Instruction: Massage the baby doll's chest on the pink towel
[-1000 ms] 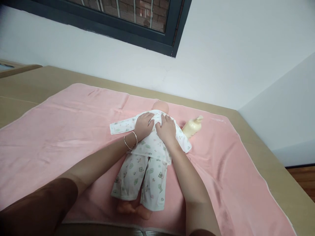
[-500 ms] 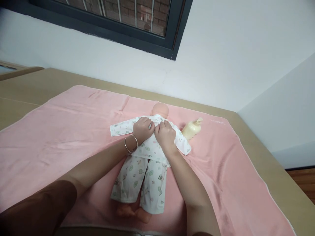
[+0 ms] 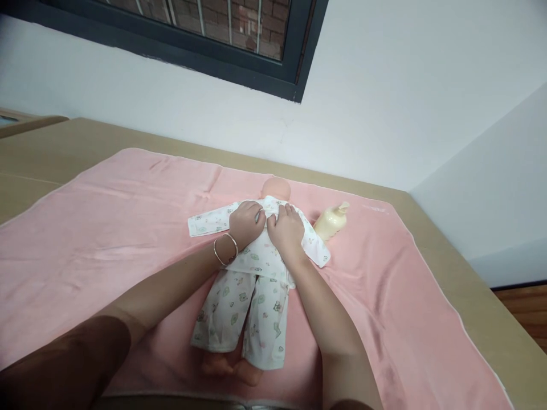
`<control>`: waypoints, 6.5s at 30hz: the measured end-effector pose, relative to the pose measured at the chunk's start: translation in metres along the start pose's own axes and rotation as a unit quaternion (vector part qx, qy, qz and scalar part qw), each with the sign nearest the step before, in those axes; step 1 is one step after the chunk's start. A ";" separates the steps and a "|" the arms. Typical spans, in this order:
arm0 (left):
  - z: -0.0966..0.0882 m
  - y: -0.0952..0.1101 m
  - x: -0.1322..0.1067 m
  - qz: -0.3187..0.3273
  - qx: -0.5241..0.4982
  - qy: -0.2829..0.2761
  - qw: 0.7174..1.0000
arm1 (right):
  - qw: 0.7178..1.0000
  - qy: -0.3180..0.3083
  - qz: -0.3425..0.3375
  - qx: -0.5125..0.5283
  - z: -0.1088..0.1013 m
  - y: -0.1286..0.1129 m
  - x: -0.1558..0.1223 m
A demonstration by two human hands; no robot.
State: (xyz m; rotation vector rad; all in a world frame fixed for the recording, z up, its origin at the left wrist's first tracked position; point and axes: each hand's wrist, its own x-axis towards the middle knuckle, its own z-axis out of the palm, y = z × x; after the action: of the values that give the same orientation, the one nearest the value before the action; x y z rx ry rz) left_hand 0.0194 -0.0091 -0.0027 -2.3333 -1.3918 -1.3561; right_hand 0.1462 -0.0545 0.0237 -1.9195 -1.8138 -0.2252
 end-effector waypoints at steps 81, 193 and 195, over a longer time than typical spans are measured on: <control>0.004 -0.006 0.003 -0.001 -0.097 0.009 0.995 | 0.995 0.083 -0.054 0.032 0.012 0.008 -0.007; -0.007 0.157 0.053 -0.469 -0.815 -0.222 0.256 | 0.991 -0.116 0.015 -0.066 -0.111 0.083 0.026; -0.011 0.154 0.050 -0.482 -0.803 -0.226 0.269 | 0.991 -0.112 0.019 -0.077 -0.111 0.080 0.026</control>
State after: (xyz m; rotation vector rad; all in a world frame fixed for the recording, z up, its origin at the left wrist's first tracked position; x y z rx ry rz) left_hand 0.1371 -0.0702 0.0912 -1.8009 -2.0514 -4.7504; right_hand 0.2498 -0.0812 0.1131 -2.1598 -1.9503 -0.1450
